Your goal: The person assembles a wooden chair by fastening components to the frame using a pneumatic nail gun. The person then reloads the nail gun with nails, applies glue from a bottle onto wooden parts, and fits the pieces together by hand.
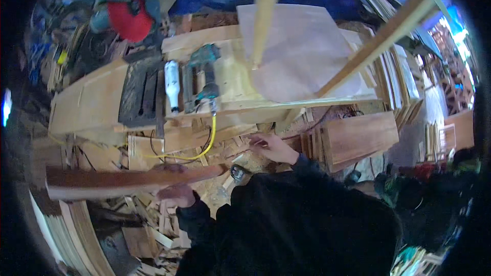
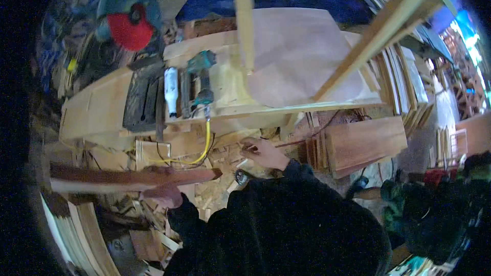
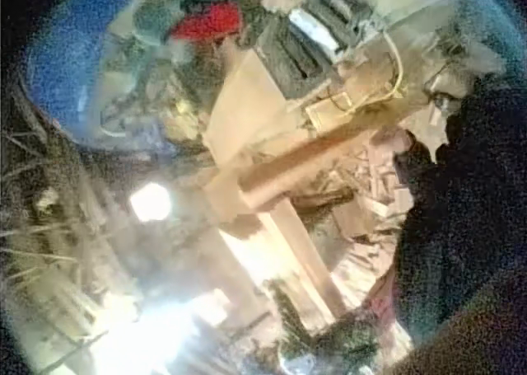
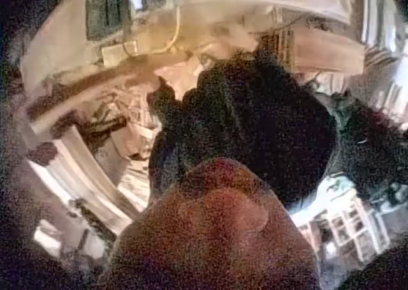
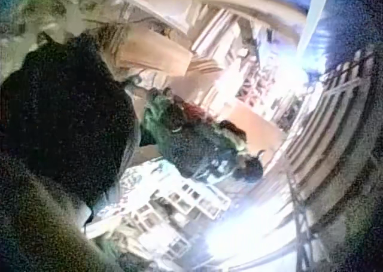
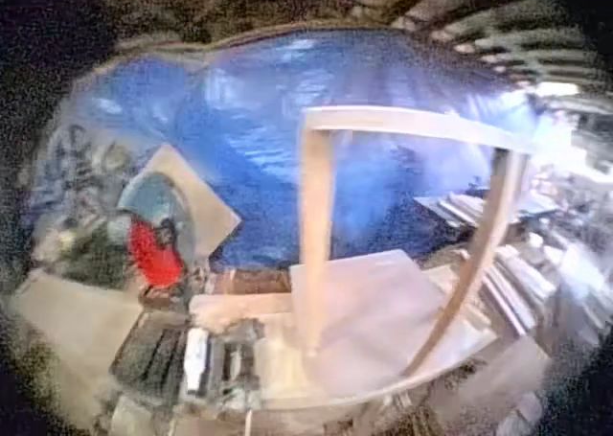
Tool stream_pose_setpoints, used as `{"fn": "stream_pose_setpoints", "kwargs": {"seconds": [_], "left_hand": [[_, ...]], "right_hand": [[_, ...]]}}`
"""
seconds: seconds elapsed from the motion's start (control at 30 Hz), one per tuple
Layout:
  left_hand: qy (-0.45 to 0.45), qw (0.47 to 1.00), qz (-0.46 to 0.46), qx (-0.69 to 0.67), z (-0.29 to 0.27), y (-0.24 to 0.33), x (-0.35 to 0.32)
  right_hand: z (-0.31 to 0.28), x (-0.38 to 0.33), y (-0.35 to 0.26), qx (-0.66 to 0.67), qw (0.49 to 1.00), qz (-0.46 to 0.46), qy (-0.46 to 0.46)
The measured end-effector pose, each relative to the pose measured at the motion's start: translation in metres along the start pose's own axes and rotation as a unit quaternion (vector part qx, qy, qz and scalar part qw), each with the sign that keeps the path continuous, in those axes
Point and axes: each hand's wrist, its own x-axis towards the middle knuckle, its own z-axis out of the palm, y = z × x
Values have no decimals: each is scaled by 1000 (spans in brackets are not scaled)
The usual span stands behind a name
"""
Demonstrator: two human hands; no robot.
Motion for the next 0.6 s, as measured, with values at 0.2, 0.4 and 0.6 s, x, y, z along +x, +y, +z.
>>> {"fn": "stream_pose_setpoints", "kwargs": {"seconds": [0.2,0.4,0.6], "left_hand": [[-157,936,-74,307,156,-133,16],[-304,888,-3,345,246,-213,36],[-177,940,-12,291,218,-234,46]], "right_hand": [[-100,-72,-45,98,972,-70,200],[-182,-130,-44,158,939,-94,291],[-243,-164,31,81,947,-45,308]]}}
